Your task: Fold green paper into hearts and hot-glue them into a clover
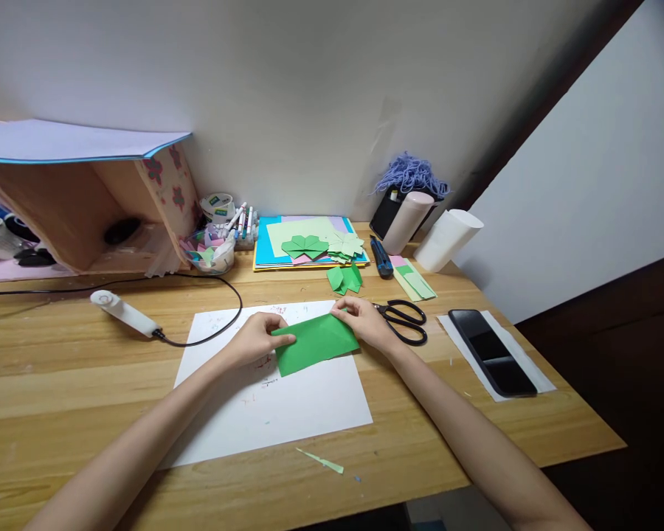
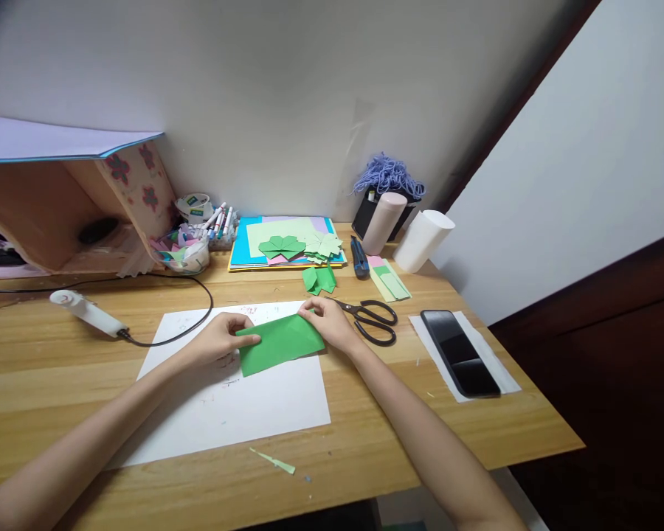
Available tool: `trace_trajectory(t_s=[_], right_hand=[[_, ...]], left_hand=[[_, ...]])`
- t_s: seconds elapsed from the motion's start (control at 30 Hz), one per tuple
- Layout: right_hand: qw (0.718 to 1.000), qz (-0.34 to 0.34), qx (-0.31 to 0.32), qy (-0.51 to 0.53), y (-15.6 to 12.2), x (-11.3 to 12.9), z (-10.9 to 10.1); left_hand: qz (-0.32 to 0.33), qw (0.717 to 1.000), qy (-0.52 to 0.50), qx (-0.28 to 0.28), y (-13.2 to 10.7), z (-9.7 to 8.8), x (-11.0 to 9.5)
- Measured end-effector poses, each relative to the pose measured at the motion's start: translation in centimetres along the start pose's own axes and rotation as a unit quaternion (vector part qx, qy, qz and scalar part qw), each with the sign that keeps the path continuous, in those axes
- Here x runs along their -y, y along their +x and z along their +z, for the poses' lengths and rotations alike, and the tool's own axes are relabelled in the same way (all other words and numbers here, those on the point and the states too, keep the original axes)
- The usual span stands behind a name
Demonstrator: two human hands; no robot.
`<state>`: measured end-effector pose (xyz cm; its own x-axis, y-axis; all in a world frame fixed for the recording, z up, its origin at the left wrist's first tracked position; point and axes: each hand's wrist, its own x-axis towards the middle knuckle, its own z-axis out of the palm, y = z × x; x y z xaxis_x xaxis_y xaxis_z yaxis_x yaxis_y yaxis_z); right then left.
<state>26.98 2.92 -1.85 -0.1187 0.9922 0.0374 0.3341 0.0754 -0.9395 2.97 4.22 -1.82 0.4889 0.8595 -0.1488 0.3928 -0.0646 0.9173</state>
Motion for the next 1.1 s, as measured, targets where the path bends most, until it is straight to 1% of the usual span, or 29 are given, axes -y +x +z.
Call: trace_trajectory(t_s=[0.03,0.07,0.1,0.23,0.33,0.43,0.57,0.63,0.7,0.8,0.83,0.87,0.97,1.0,1.03,1.1], right_hand=[[1.0,-0.016,0.003,-0.023,-0.1,0.1,0.1],[0.999,-0.031,0.007,-0.041,-0.2,0.2,0.2],[0.997,-0.046,0.013,-0.052,-0.3,0.4,0.4],[0.995,-0.083,0.029,-0.049,-1.0,1.5,1.4],[0.994,-0.092,0.028,-0.05,-1.5,2.0,2.3],[0.993,-0.102,0.016,-0.062,-1.7,2.1,2.9],[0.994,-0.088,-0.012,-0.057,-1.5,1.6,2.7],[0.996,-0.073,-0.026,-0.038,-1.3,1.2,2.1],[0.997,-0.056,-0.053,-0.016,-0.9,0.8,1.4],[0.995,-0.014,-0.092,0.041,-0.4,0.4,0.3],[0.994,0.003,-0.083,0.066,-0.3,0.4,0.1],[0.995,0.018,-0.056,0.086,-0.2,0.4,0.0],[0.993,0.029,0.057,0.097,-0.4,0.8,0.5],[0.993,0.024,0.081,0.088,-0.6,1.0,0.8],[0.993,0.015,0.088,0.074,-0.8,1.2,1.3],[0.997,-0.012,0.067,0.03,-1.4,1.7,2.1]], left_hand=[[0.01,1.0,0.012,0.022,-0.1,0.0,-0.1],[0.019,0.999,0.022,0.033,-0.2,0.1,-0.3],[0.026,0.999,0.033,0.032,-0.3,0.2,-0.4],[0.046,0.995,0.083,0.003,-0.6,1.1,-1.1],[0.049,0.994,0.094,-0.005,-0.8,1.6,-1.4],[0.059,0.991,0.121,-0.015,-1.0,2.0,-1.7],[0.078,0.986,0.144,-0.024,-1.2,2.1,-2.0],[0.076,0.987,0.142,-0.026,-1.1,2.0,-2.0],[0.068,0.988,0.133,-0.027,-1.0,1.9,-1.9],[0.06,0.991,0.113,-0.031,-0.9,1.6,-1.8],[0.061,0.992,0.104,-0.033,-0.8,1.6,-1.8],[0.062,0.993,0.095,-0.032,-0.8,1.5,-1.8],[0.068,0.994,0.085,-0.018,-0.7,1.3,-1.8],[0.069,0.993,0.093,-0.01,-0.7,1.3,-1.8],[0.068,0.992,0.105,-0.002,-0.7,1.3,-1.7],[0.064,0.989,0.134,0.004,-0.8,1.2,-1.8]])
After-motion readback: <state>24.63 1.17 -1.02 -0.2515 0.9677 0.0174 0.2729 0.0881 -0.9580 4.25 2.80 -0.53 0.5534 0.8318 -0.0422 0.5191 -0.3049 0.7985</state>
